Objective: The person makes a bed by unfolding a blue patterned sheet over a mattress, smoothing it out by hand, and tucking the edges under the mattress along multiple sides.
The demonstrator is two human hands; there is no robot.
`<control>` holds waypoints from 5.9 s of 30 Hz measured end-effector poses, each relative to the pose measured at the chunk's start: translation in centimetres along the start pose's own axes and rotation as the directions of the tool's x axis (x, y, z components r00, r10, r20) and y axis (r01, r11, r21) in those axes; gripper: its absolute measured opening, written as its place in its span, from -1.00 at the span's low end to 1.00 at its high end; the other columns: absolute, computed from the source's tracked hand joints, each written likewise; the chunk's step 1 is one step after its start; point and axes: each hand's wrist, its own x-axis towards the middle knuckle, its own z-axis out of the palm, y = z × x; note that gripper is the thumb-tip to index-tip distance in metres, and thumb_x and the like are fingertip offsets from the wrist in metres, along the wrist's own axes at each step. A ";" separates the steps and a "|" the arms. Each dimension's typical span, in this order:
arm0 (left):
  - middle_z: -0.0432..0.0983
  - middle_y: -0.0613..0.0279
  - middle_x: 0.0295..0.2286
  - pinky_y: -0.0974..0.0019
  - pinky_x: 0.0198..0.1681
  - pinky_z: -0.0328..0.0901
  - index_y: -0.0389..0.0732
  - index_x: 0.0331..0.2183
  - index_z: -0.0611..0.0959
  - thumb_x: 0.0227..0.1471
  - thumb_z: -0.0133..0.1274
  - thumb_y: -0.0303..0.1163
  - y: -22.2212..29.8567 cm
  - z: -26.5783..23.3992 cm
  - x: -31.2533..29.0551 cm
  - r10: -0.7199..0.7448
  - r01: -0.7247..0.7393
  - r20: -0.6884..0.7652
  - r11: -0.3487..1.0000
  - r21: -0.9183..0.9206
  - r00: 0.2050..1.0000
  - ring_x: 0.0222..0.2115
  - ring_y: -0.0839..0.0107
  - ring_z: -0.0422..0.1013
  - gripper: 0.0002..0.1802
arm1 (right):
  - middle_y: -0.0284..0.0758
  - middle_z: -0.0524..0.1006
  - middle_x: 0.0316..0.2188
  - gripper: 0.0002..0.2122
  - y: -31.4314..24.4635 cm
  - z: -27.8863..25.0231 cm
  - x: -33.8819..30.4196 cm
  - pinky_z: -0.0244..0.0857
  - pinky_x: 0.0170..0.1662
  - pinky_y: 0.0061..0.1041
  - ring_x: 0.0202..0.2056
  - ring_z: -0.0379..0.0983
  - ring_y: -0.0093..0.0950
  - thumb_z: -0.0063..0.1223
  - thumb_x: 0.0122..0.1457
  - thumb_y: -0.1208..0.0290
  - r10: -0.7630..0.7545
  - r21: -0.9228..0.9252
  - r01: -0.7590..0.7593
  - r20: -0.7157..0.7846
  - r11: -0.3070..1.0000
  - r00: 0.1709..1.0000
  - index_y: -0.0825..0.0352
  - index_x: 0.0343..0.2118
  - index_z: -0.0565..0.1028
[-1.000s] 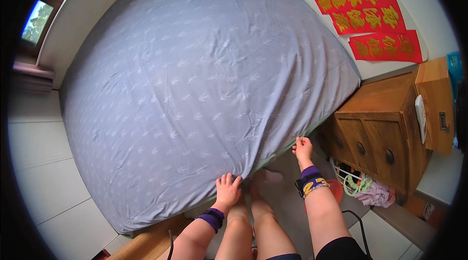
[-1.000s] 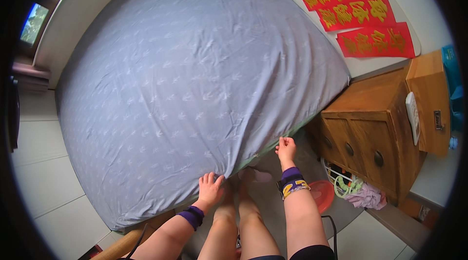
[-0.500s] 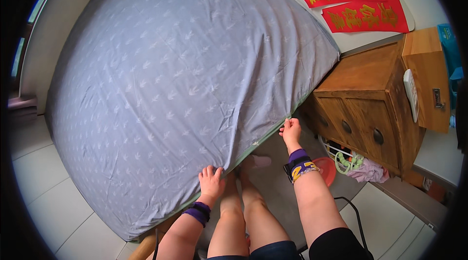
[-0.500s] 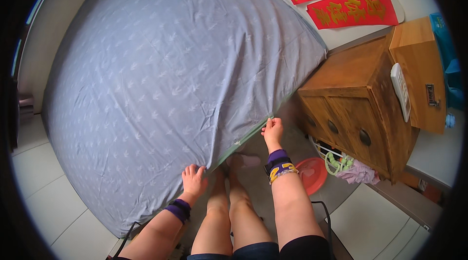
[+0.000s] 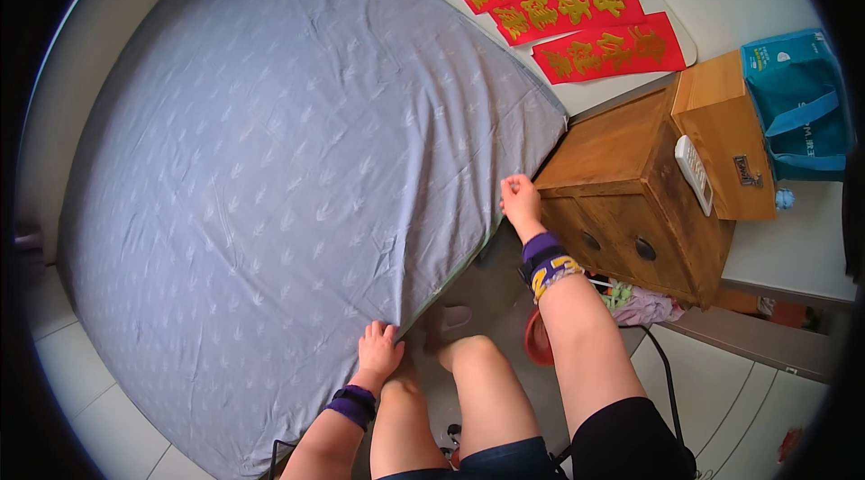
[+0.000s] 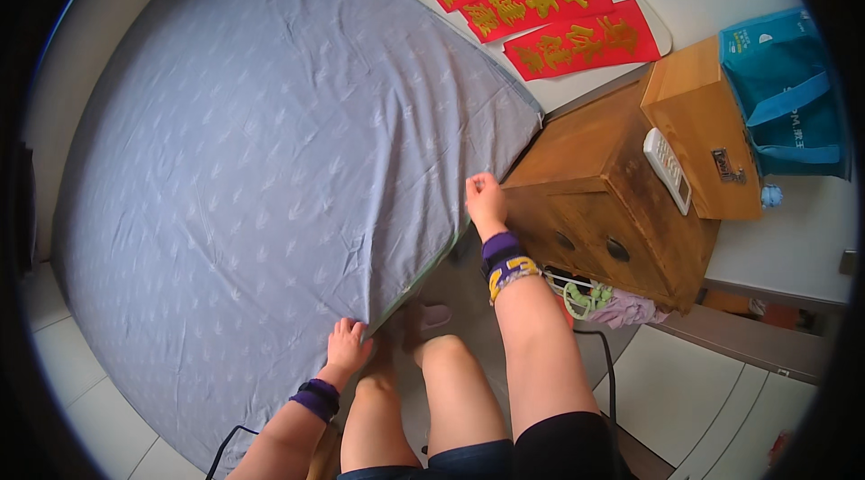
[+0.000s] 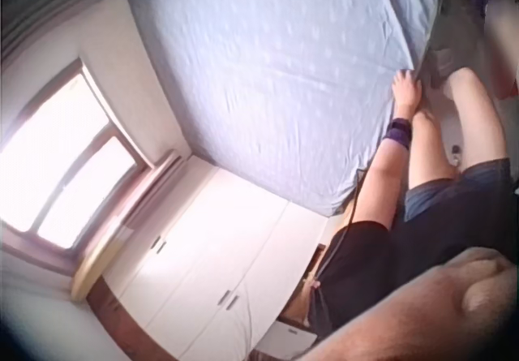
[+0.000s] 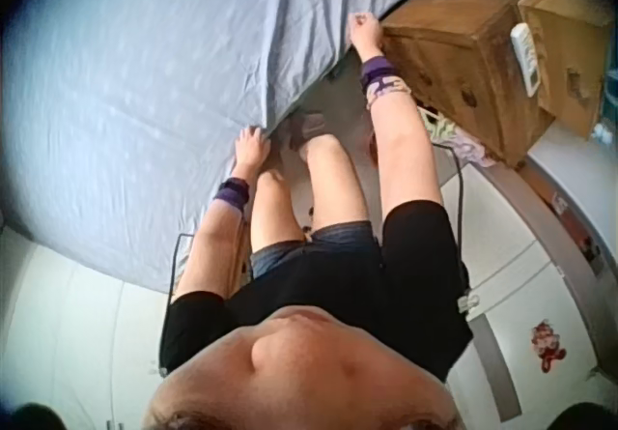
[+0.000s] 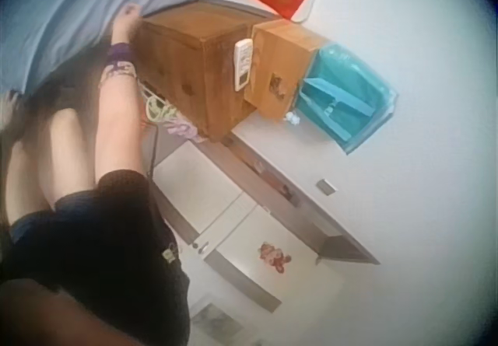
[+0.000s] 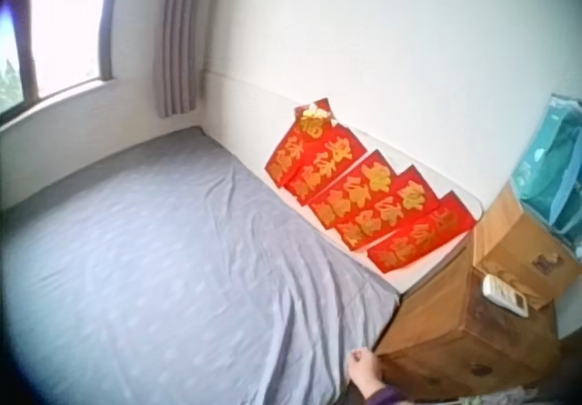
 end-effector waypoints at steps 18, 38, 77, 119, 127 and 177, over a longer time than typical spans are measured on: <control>0.42 0.19 -0.17 0.12 -0.14 0.27 -0.11 -0.17 0.57 -0.14 0.22 -0.43 8.3 -0.4 10.8 -0.003 -0.042 -0.181 0.968 -0.246 0.983 -0.13 0.13 0.35 -0.61 | -0.16 0.58 -0.32 -0.54 -1.3 -5.1 27.7 0.48 -0.41 -0.36 -0.43 0.56 -0.29 0.07 0.13 0.38 0.197 -0.390 -0.244 -0.156 0.888 0.968 0.28 0.12 0.37; 0.37 0.34 -0.46 0.28 -0.47 0.34 -0.09 -0.30 0.52 -0.05 0.11 -0.34 12.6 4.4 14.9 0.035 -0.022 -0.161 0.996 0.084 0.986 -0.45 0.37 0.45 -0.80 | 0.06 0.60 -0.19 -0.52 5.5 -6.6 33.1 0.38 0.00 -0.20 -0.12 0.57 -0.10 -0.20 0.30 0.15 -0.001 -0.450 -0.293 -0.547 0.844 0.837 0.59 -0.24 0.56; 0.07 0.27 0.29 -0.44 0.25 -0.24 0.38 0.23 0.32 -0.18 0.18 0.27 5.2 4.2 15.6 0.126 -0.109 -0.079 0.975 0.193 0.989 0.33 -0.01 -0.10 -0.09 | -0.25 0.05 0.36 -0.30 -10.1 15.1 8.0 -0.26 0.32 0.23 0.37 -0.18 0.01 0.04 0.09 -0.18 -0.652 -0.428 0.829 0.521 0.360 0.551 -0.09 0.30 0.19; -0.54 0.01 0.37 -0.53 0.23 -0.26 0.12 0.37 -0.23 -0.16 0.04 0.49 -23.5 6.3 -24.1 -0.975 0.951 -0.092 0.220 -0.216 0.204 0.35 -0.19 -0.53 0.31 | -0.28 -0.19 0.43 0.02 -5.6 16.3 -29.7 -0.11 0.23 0.37 0.40 -0.34 0.05 0.37 -0.18 -0.14 -0.228 -0.428 0.900 0.871 0.078 0.434 -0.19 0.38 0.02; -0.39 -0.20 0.35 -0.42 0.25 -0.17 -0.09 0.37 -0.18 0.03 0.03 0.31 -24.5 8.3 -27.5 -0.997 0.919 -0.032 0.077 -0.387 0.070 0.33 -0.31 -0.34 0.18 | -0.22 -0.22 0.43 0.12 -6.9 15.2 -28.8 0.29 0.06 0.29 0.37 -0.24 0.11 0.48 -0.26 0.00 -0.185 -0.498 0.864 0.845 0.071 0.502 -0.19 0.39 -0.05; -0.27 -0.03 0.35 -0.43 0.15 0.10 0.17 0.32 0.14 -0.03 0.24 -0.22 -15.9 4.9 -24.8 -0.812 0.789 -0.006 0.570 -0.229 0.584 0.31 -0.34 -0.24 -0.05 | 0.09 -0.02 0.35 -0.11 -7.1 19.1 -33.6 0.26 0.19 -0.10 0.18 0.16 0.30 0.39 -0.14 0.06 0.019 -0.385 0.845 0.913 0.372 0.408 -0.08 0.32 0.19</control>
